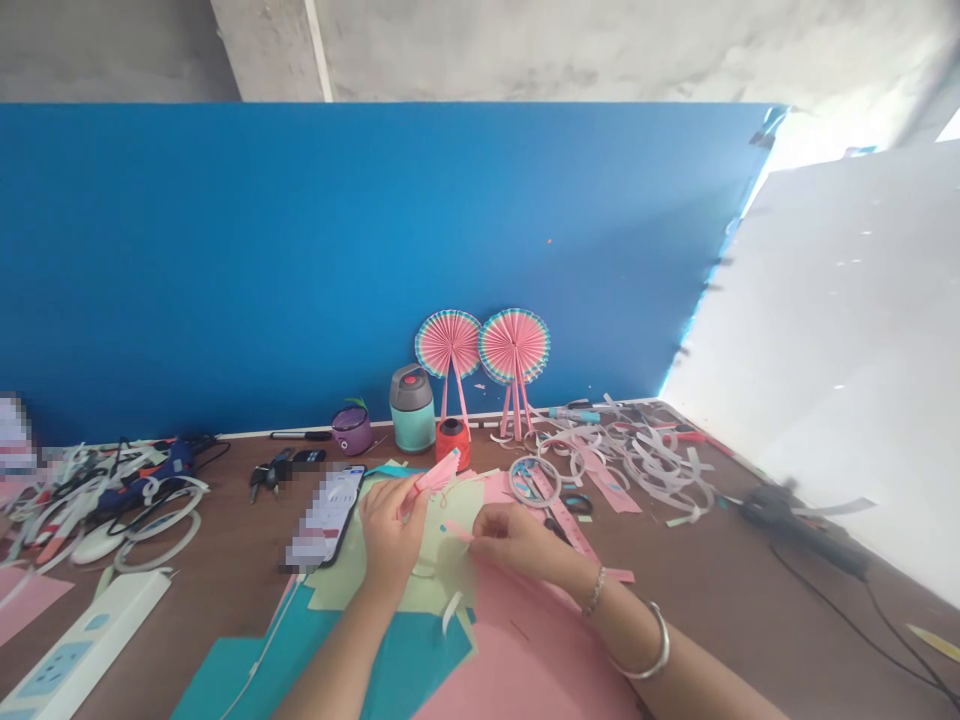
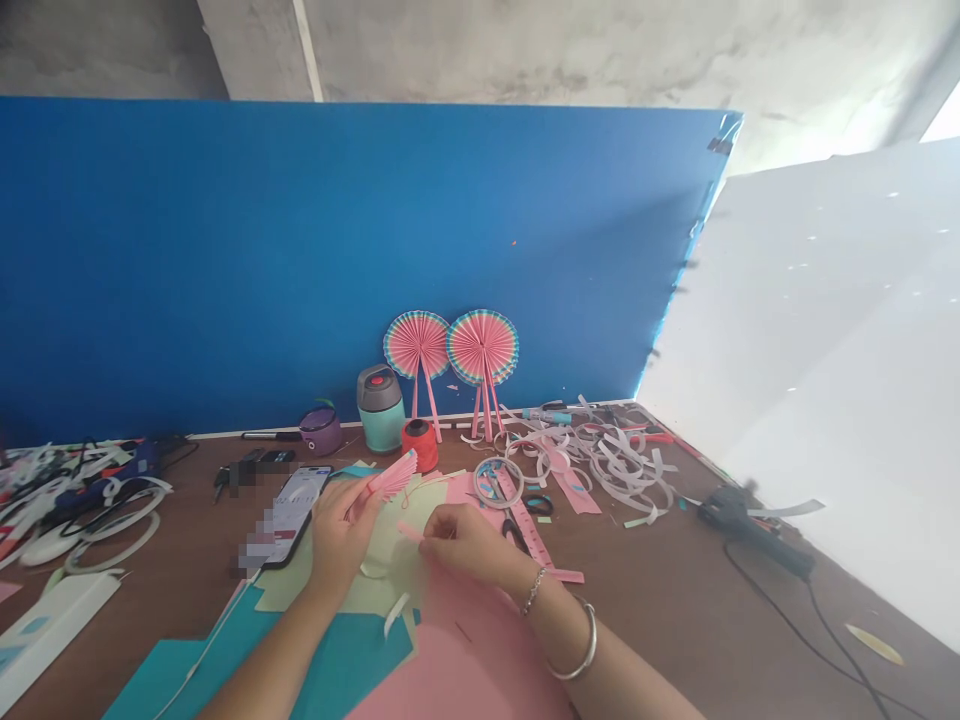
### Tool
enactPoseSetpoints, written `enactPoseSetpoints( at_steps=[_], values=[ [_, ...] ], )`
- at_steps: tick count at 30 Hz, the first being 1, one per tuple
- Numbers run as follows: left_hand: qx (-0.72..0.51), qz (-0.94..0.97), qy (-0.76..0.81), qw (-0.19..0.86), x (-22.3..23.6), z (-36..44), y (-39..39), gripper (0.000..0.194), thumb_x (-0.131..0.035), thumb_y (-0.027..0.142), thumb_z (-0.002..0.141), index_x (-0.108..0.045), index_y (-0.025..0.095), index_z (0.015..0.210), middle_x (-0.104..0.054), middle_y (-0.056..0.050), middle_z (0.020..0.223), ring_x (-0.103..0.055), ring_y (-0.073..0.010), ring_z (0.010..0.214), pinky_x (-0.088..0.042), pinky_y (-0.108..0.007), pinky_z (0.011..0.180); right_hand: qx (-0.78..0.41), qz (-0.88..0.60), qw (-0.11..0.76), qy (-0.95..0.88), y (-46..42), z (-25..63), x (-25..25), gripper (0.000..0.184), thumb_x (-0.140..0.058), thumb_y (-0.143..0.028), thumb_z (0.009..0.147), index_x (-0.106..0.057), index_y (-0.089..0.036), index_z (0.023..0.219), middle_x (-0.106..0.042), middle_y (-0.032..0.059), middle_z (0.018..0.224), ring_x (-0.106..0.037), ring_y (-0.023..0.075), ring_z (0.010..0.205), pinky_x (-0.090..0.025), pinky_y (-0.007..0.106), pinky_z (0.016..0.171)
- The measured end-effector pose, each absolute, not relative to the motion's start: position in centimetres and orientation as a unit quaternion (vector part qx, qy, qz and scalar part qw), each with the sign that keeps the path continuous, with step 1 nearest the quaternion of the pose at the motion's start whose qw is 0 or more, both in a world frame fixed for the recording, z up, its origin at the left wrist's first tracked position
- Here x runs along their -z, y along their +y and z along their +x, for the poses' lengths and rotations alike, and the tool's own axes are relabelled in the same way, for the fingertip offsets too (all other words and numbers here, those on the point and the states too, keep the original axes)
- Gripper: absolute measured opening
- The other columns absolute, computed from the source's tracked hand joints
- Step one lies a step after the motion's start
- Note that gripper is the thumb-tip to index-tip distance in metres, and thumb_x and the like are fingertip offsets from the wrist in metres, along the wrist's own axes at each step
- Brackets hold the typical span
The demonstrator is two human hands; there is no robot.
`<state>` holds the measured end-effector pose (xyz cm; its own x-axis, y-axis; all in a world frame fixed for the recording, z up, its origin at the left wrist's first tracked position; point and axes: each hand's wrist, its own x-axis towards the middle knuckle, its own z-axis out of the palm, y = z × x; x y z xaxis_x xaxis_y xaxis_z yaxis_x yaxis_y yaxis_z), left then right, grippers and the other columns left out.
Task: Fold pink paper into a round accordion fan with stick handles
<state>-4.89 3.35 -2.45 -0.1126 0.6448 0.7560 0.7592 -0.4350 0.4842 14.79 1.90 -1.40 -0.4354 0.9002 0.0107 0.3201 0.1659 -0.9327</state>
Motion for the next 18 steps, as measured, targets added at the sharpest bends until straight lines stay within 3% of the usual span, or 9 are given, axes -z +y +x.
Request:
enactPoseSetpoints(
  at_steps=[3,6,8,13,18],
  values=[
    [0.515,-0.667,-0.536,0.050,2.5,-4.9,3.3,0.018,-0.054,0.028,0.081,-0.068,0.019,0.088,-0.068,-0.003,0.074,-0.059,-0.0197,0.076,-0.042,-0.034,0.075,-0.574,-0.381,0.355,-0.631,2.3,15.2,0.7,0.022,-0.054,-0.042,0.083,-0.049,-0.020,0.080,-0.058,-0.0021,0.063,-0.053,0.0122,0.056,-0.038,0.023,0.054],
    [0.495,-0.679,-0.541,0.042,2.4,-4.7,3.1,0.018,-0.055,0.029,0.082,-0.068,0.020,0.088,-0.069,-0.003,0.077,-0.058,-0.0206,0.079,-0.039,-0.036,0.077,-0.559,-0.380,0.401,-0.619,2.2,15.5,-0.1,0.023,-0.050,-0.045,0.087,-0.047,-0.022,0.088,-0.048,-0.0069,0.059,-0.043,0.0081,0.046,-0.032,0.021,0.047],
    [0.482,-0.689,-0.540,0.041,2.3,-4.4,3.0,0.017,-0.055,0.028,0.082,-0.069,0.021,0.089,-0.070,-0.003,0.081,-0.058,-0.0209,0.081,-0.038,-0.037,0.079,-0.483,-0.400,0.430,-0.650,2.0,15.5,-0.6,0.022,-0.045,-0.043,0.090,-0.051,-0.021,0.088,-0.047,-0.0053,0.063,-0.042,0.0085,0.051,-0.032,0.021,0.049],
    [0.466,-0.716,-0.517,0.050,1.9,-4.0,2.6,0.015,-0.057,0.026,0.082,-0.068,0.024,0.091,-0.071,-0.002,0.084,-0.057,-0.0209,0.083,-0.034,-0.037,0.082,-0.186,-0.435,0.428,-0.770,1.3,15.5,-1.7,0.019,-0.040,-0.028,0.094,-0.057,-0.021,0.094,-0.062,0.0039,0.086,-0.055,0.0157,0.076,-0.039,0.029,0.069],
    [0.447,-0.748,-0.484,0.082,1.5,-3.8,2.2,0.015,-0.055,0.025,0.084,-0.067,0.024,0.093,-0.071,-0.002,0.086,-0.057,-0.0207,0.086,-0.033,-0.038,0.084,0.061,-0.374,0.396,-0.836,0.9,15.4,-2.0,0.018,-0.040,-0.018,0.094,-0.058,-0.019,0.092,-0.065,0.0038,0.084,-0.057,0.0161,0.080,-0.034,0.031,0.075]
  ],
)
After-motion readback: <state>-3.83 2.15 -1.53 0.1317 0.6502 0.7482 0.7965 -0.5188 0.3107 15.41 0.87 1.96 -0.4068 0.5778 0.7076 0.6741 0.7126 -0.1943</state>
